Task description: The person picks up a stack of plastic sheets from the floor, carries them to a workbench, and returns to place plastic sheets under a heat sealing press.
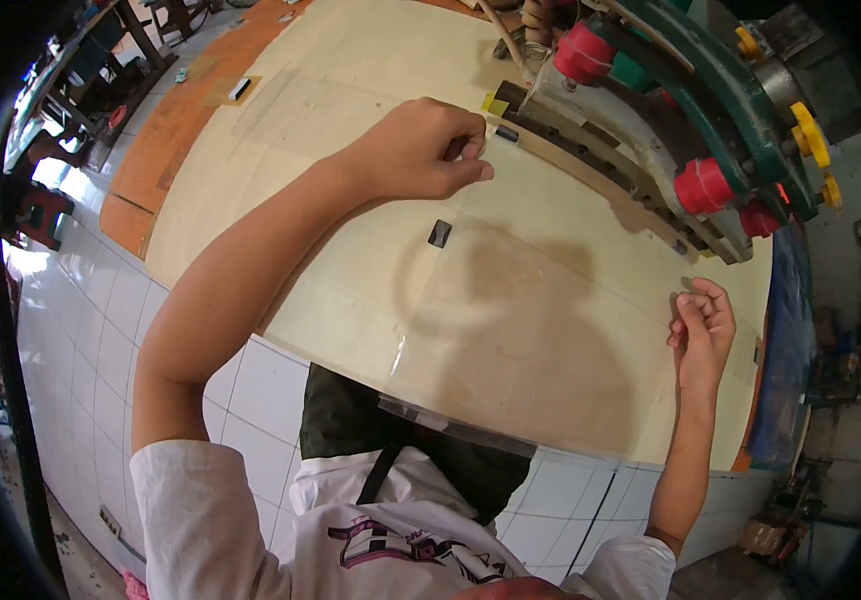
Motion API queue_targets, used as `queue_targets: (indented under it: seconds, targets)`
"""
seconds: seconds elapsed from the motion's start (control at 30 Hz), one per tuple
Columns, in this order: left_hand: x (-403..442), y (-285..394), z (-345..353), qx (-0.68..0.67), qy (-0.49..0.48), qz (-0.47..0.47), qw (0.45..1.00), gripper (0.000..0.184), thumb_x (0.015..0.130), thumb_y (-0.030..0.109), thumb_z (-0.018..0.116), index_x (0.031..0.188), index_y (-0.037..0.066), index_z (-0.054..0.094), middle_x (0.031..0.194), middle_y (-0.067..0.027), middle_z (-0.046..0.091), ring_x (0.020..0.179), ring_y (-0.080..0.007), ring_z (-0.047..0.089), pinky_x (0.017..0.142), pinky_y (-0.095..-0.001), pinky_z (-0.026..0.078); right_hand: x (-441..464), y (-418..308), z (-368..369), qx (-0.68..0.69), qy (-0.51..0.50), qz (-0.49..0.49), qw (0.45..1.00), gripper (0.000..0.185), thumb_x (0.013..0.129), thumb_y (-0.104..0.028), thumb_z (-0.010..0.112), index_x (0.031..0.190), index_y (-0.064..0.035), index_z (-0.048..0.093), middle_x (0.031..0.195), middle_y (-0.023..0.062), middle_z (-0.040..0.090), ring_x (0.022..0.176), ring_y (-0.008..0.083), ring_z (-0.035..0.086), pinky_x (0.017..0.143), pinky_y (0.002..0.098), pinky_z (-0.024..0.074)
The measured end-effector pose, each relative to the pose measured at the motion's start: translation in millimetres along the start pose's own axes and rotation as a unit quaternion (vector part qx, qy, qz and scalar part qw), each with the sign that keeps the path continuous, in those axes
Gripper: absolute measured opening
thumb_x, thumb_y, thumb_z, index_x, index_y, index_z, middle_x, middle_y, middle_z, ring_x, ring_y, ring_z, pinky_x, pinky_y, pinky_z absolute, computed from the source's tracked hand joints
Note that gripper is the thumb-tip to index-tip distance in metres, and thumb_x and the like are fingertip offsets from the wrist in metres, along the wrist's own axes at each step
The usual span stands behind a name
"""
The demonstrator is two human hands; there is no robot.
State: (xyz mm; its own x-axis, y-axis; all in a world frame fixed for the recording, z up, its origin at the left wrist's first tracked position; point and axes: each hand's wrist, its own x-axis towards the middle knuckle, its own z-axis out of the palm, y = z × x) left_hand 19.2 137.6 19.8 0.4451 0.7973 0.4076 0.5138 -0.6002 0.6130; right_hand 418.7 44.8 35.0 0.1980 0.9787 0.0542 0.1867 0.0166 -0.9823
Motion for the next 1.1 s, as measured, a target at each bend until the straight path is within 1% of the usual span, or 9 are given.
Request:
queue_targets:
  seconds: [0.17,0.27,0.37,0.43,0.53,0.6,0.67,1.03,1.1]
  targets:
    - [0,-1,0,0.014,-0.007,-0.013,1.0,0.028,0.082,0.019,0.076,0.071,0.004,0.055,0.061,-0.008,0.053,0.054,-0.0216,0.05,0.053,-0.0349,0.04,-4,-2,3,-0.005,-0.003,-0.011,1.0,0.024,0.092,-0.006,0.066,0.114,-0.0024,0.055,0.081,-0.0006,0.061,0.056,0.0046,0.05,0.043,0.019,0.0392]
    - [-1,-2,1,0.014,-0.006,-0.01,1.0,0.027,0.081,0.019,0.076,0.071,0.004,0.055,0.06,-0.008,0.053,0.053,-0.0215,0.051,0.052,-0.0349,0.04,-9,-9,9,-0.014,0.018,-0.024,0.999,0.025,0.093,-0.006,0.066,0.115,-0.0015,0.056,0.082,-0.0007,0.061,0.056,0.0043,0.049,0.044,0.0184,0.0372]
    - [-1,-2,0,0.023,-0.007,-0.008,1.0,0.028,0.081,0.019,0.076,0.071,0.004,0.055,0.06,-0.0079,0.053,0.053,-0.0215,0.051,0.052,-0.0347,0.04,-6,-4,3,-0.063,0.031,-0.054,0.996,0.026,0.092,-0.005,0.066,0.116,-0.0014,0.057,0.083,-0.0007,0.063,0.059,0.0027,0.049,0.046,0.0171,0.0355]
    - [-2,-1,0,0.027,-0.008,-0.009,1.0,0.028,0.081,0.02,0.076,0.071,0.004,0.055,0.059,-0.0078,0.053,0.053,-0.0215,0.051,0.052,-0.0345,0.04,0,4,-5,-0.16,0.027,-0.136,0.977,0.025,0.091,-0.004,0.066,0.115,-0.0009,0.059,0.084,-0.0011,0.063,0.063,0.0009,0.049,0.049,0.0162,0.0348]
    - [-1,-1,1,0.018,-0.012,-0.025,0.999,0.028,0.081,0.02,0.076,0.071,0.004,0.055,0.059,-0.0078,0.054,0.053,-0.0214,0.05,0.052,-0.0343,0.04,1,7,-7,-0.172,0.021,-0.131,0.976,0.024,0.091,-0.005,0.067,0.113,-0.0004,0.061,0.084,-0.0017,0.063,0.067,0.0,0.049,0.051,0.0159,0.0347]
    - [-1,-2,1,0.02,-0.003,-0.001,1.0,0.028,0.081,0.02,0.077,0.072,0.004,0.056,0.059,-0.0075,0.054,0.052,-0.0205,0.05,0.051,-0.034,0.039,0,6,-6,-0.178,0.024,-0.122,0.976,0.023,0.091,-0.005,0.067,0.113,-0.0002,0.061,0.083,-0.002,0.062,0.066,0.0001,0.049,0.051,0.0158,0.0347]
    - [-1,-1,0,0.02,-0.008,-0.012,1.0,0.028,0.082,0.02,0.077,0.072,0.004,0.056,0.059,-0.0074,0.054,0.052,-0.0204,0.05,0.051,-0.0341,0.039,1,6,-5,-0.184,0.027,-0.114,0.976,0.022,0.091,-0.006,0.068,0.112,0.0001,0.062,0.083,-0.0022,0.062,0.066,0.0002,0.049,0.052,0.0158,0.0347]
    - [-1,-3,2,0.02,0.0,-0.008,1.0,0.029,0.082,0.021,0.078,0.072,0.004,0.056,0.059,-0.0067,0.053,0.053,-0.0183,0.049,0.051,-0.0343,0.039,3,9,-8,-0.153,0.019,-0.081,0.985,0.022,0.09,-0.006,0.068,0.111,-0.0007,0.062,0.082,-0.0028,0.061,0.065,0.0009,0.048,0.053,0.0156,0.0349]
    - [-1,-2,2,0.008,-0.005,-0.026,1.0,0.03,0.082,0.022,0.077,0.071,0.004,0.055,0.058,-0.0062,0.052,0.052,-0.0173,0.048,0.051,-0.0339,0.038,4,11,-10,-0.145,0.016,-0.081,0.986,0.022,0.09,-0.006,0.068,0.111,-0.0007,0.062,0.082,-0.003,0.061,0.065,0.0008,0.048,0.053,0.0157,0.0348]
